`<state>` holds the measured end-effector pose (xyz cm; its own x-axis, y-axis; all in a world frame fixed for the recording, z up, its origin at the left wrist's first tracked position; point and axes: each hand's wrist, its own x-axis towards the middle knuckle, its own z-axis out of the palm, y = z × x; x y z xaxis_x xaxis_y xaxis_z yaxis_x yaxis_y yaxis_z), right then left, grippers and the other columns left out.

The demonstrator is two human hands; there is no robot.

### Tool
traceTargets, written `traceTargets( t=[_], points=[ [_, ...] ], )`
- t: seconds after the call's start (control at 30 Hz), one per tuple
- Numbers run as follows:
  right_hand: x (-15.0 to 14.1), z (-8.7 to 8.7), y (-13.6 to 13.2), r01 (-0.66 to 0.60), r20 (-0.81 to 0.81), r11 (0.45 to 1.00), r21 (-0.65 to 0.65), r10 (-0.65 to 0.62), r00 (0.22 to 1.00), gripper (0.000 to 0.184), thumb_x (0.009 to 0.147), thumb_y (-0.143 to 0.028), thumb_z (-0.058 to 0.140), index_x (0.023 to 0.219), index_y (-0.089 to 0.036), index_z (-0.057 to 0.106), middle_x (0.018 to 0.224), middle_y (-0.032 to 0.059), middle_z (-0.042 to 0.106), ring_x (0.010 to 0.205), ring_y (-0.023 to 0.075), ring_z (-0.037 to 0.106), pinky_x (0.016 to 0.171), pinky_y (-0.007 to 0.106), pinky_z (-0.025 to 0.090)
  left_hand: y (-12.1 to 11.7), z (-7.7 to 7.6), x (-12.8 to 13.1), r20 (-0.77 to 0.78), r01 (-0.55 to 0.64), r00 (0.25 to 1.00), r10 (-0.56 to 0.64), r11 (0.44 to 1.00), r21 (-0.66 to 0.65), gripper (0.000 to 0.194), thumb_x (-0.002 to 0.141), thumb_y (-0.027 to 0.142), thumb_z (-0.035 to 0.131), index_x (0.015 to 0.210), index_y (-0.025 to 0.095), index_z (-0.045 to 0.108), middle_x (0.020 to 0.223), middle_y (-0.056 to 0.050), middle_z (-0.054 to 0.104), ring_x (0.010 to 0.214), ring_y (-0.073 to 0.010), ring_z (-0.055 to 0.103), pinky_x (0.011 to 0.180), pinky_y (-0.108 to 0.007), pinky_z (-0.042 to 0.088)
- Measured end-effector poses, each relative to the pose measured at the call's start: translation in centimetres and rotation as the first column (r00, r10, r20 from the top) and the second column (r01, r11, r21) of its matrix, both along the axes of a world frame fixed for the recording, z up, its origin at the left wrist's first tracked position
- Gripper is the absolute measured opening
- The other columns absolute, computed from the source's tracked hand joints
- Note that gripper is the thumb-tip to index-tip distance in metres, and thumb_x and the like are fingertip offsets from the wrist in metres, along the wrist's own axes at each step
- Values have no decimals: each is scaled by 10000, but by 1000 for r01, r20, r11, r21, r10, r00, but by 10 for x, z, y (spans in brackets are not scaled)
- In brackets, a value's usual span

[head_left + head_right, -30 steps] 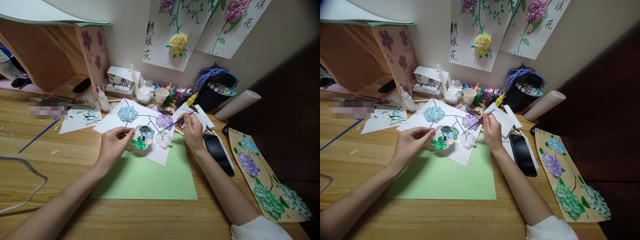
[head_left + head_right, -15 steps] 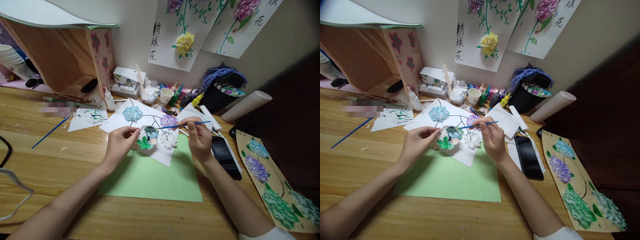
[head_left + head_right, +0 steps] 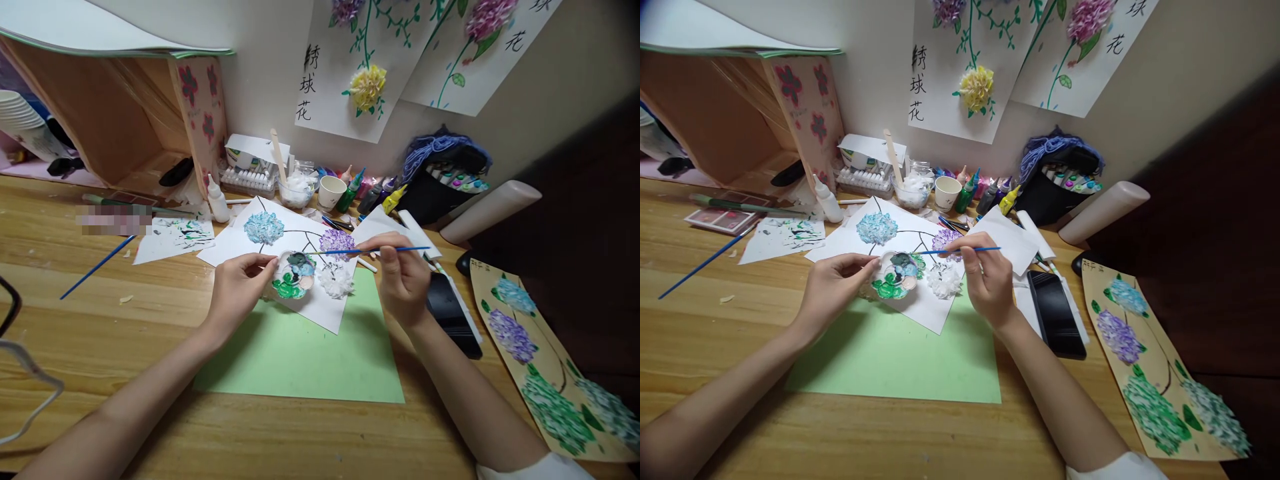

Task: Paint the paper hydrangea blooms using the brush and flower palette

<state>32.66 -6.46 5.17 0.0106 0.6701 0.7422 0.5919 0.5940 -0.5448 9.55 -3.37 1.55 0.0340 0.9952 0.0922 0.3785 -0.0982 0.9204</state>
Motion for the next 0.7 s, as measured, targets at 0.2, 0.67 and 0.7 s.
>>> traceTargets(
  t=[0.2,0.67,0.7],
  points=[
    [13,7,5,233,-135,972,34,-227,965,349,950,-332,401,671,-223,580,692,19,594,649,157,584,638,326,462,-1,1,0,-3,5,1000,-5,1000,-15,322,747,457,656,866,174,754,837,-59,757,714,-189,675,618,-258,499],
    [13,-11,11,182,136,983,-22,-178,975,347,946,-265,380,647,-222,552,687,20,609,689,156,589,695,314,471,-2,6,1,-18,-7,1000,7,1000,-20,308,737,452,665,851,181,755,815,-50,757,710,-192,673,599,-251,493],
    [13,-12,12,179,141,984,-20,-174,974,339,945,-257,381,653,-222,551,685,19,606,688,156,586,693,313,468,-2,6,1,-14,-7,1000,7,1000,-20,306,737,451,666,851,181,755,817,-49,757,711,-192,673,601,-251,494]
  ],
)
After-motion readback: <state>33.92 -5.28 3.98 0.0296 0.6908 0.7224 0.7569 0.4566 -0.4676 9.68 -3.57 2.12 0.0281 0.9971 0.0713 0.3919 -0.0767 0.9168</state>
